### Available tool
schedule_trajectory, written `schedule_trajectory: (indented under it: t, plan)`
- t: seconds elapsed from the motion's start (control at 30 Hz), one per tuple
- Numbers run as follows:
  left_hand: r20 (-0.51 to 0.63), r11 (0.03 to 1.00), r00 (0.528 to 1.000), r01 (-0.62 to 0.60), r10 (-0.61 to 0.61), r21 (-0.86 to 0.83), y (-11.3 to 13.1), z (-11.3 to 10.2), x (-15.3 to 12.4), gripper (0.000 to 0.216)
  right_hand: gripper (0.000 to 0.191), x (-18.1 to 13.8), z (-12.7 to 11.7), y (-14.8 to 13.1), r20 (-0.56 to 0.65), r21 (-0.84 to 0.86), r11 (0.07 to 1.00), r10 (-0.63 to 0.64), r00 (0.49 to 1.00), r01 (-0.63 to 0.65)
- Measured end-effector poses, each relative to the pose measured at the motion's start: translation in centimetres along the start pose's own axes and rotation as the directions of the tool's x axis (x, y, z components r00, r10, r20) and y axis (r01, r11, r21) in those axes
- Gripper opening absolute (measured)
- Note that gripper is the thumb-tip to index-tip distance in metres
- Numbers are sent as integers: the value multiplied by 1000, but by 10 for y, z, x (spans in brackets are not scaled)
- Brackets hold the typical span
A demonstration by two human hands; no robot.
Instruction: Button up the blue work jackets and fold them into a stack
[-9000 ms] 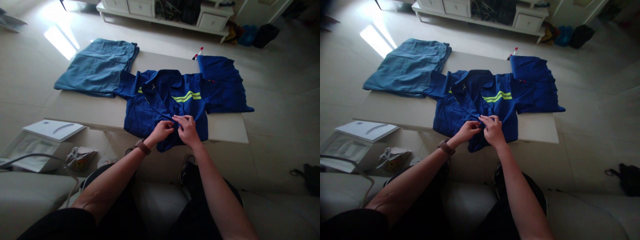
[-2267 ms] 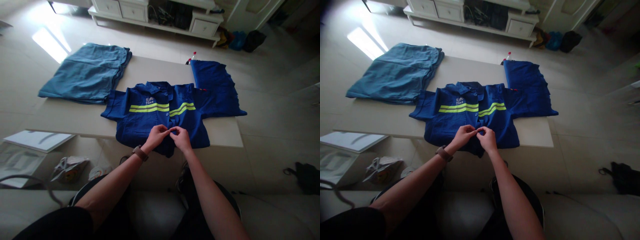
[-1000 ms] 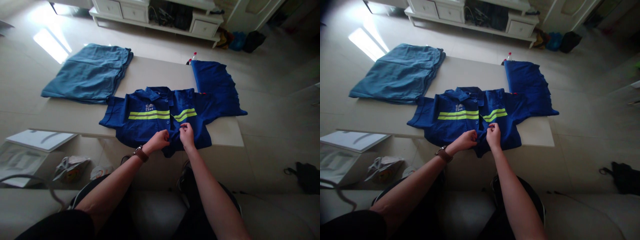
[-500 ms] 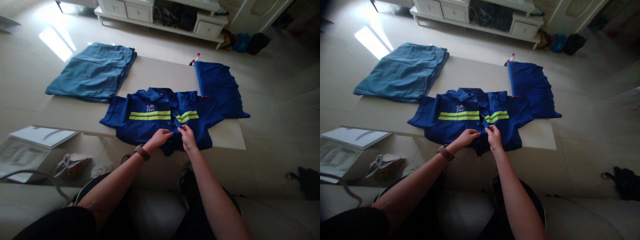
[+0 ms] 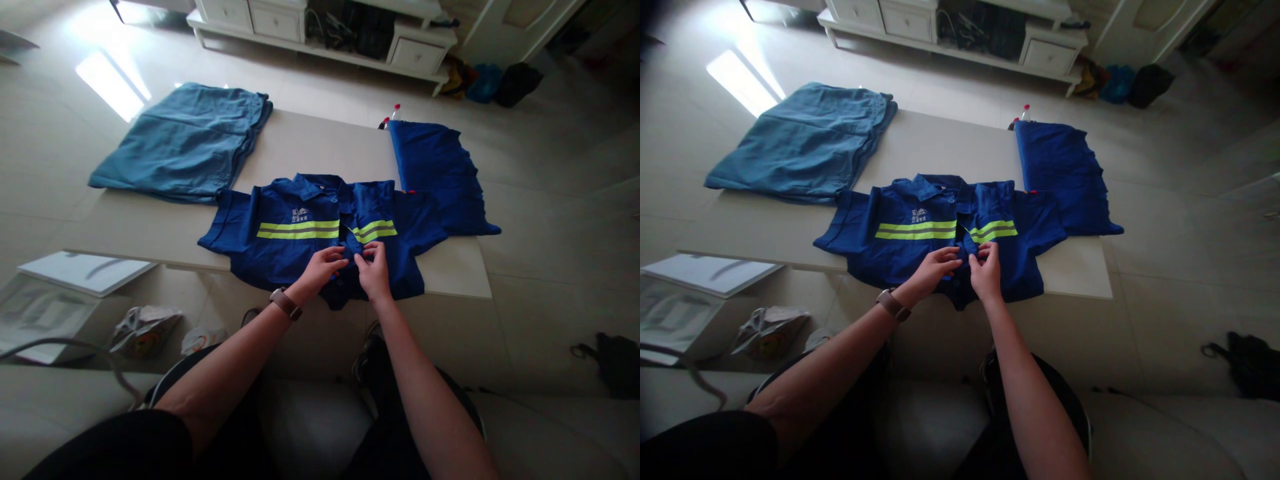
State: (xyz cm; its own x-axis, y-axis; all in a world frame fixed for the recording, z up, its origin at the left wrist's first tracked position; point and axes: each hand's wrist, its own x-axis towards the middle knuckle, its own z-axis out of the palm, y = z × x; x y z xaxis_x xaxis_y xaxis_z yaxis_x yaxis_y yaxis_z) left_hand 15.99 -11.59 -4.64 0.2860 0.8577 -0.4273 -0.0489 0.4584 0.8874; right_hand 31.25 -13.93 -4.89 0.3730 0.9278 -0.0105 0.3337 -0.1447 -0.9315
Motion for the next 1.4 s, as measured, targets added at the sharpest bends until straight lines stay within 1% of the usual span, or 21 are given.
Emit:
schedule_trajectory:
  t: [0.07, 0.1, 0.17, 0.23, 0.3, 0.37, 0.47, 0.57, 0.7, 0.77, 0.83, 0.9, 1.0, 1.07, 1.17, 1.3, 1.4]
  plan:
    - [12, 998, 999, -38, 37, 50, 0, -1, 0, 37, 15, -1, -1, -2, 37, -76, 994, -71, 997, 73]
    - [17, 993, 997, -78, 77, 83, 0, -2, 1, 33, 12, -1, -1, -3, 59, -108, 990, -88, 994, 94]
    - [24, 968, 983, -185, 183, 173, 0, -3, 3, 25, 15, -1, -2, -5, 92, -147, 984, -89, 992, 102]
    - [27, 923, 960, -276, 280, 266, 0, -5, 5, 21, 20, -2, -2, -8, 96, -155, 983, -80, 992, 94]
    - [40, 890, 949, -309, 314, 335, -2, -5, 6, 23, 25, -3, -1, -10, 96, -163, 981, -93, 991, 107]
    - [52, 873, 949, -305, 310, 380, -4, -5, 7, 27, 26, -5, -1, -12, 90, -188, 973, -120, 989, 135]
    - [30, 842, 945, -304, 325, 445, -6, -5, 5, 31, 15, -7, 0, -12, 87, -237, 960, -132, 987, 150]
    - [-12, 809, 935, -301, 355, 504, -6, -6, 3, 38, 8, -7, 1, -10, 66, -260, 958, -103, 992, 117]
    - [-8, 767, 942, -267, 335, 583, -9, -10, 5, 47, 7, -7, 3, -9, 5, -193, 980, -48, 999, 48]
    - [-2, 728, 949, -242, 317, 641, -12, -12, 9, 46, 11, -6, 4, -9, -28, -123, 992, 7, 1000, -10]
    - [4, 671, 946, -233, 324, 704, -15, -12, 11, 42, 15, -6, 5, -9, -40, -39, 997, 66, 997, -68]
    - [19, 616, 941, -237, 338, 751, -18, -13, 13, 37, 18, -5, 6, -9, -22, 29, 994, 103, 994, -102]
    - [28, 571, 940, -230, 339, 788, -22, -15, 15, 30, 20, -5, 7, -8, 27, 53, 994, 99, 995, -100]
    - [22, 555, 939, -221, 342, 802, -23, -17, 16, 28, 22, -5, 7, -7, 47, 40, 995, 85, 995, -87]
    - [-11, 555, 939, -194, 345, 809, -21, -18, 16, 25, 23, -5, 7, -6, 70, 18, 997, 70, 995, -72]
    - [-83, 554, 935, -130, 344, 822, -13, -13, 10, 18, 22, -5, 8, -7, 100, 8, 998, 54, 993, -56]
    - [-85, 563, 934, -134, 346, 815, -5, -8, 6, 20, 22, -5, 8, -7, 89, -17, 999, 39, 995, -37]
